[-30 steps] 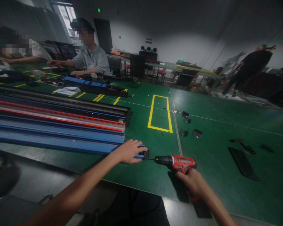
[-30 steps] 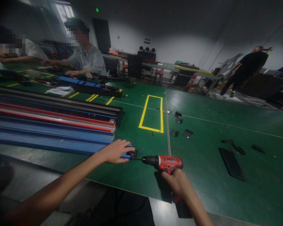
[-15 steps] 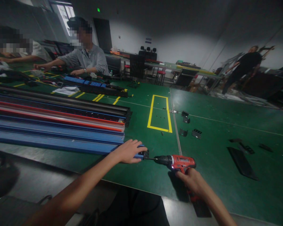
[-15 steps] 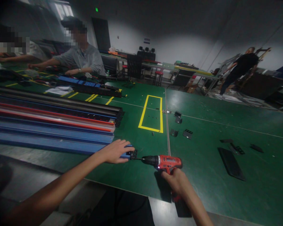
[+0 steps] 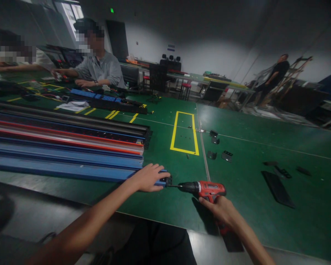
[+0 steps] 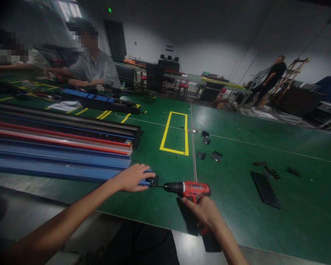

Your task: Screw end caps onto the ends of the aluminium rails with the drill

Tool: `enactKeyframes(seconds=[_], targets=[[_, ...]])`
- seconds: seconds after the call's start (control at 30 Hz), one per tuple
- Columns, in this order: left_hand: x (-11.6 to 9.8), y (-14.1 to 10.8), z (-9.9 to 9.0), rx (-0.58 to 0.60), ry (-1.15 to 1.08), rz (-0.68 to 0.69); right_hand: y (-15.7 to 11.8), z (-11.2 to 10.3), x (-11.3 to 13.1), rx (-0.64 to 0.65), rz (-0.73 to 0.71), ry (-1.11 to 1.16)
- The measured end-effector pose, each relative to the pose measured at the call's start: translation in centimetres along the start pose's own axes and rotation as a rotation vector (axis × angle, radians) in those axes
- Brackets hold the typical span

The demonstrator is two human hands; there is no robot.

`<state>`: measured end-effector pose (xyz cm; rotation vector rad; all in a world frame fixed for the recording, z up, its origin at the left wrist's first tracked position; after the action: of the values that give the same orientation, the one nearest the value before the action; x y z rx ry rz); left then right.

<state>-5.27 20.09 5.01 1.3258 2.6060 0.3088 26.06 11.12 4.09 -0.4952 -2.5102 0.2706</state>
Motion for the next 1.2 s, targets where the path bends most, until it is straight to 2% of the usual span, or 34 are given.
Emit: enactKeyframes(seconds=[0.27,0.77,1.2], targets=[[-0.1,0.0,0.0,-0.003,-0.006,-0.004,0.7,1.0,-1.3,-0.011,0.003,-0.006],[0.0,-0.1,0.1,0.005,-0.025,-0.008,0.1,0.1,-0.3,-0.058,-0.002,0.016],[0.1,-0.1,0.2,0.001,-0.02,-0.01,0.8,0.9,-1.3,-0.05,-0.02,-0.055]])
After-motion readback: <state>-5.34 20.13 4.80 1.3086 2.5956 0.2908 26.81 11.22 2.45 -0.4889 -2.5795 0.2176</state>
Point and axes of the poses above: each hand's wrist, its own y-axis towards the middle knuckle, its own z-axis out of the palm, x = y × z, the point moved 5 cm from there along y, towards the middle knuckle, and after that the axes turned 13 degrees about -x, right-handed, at the moved point
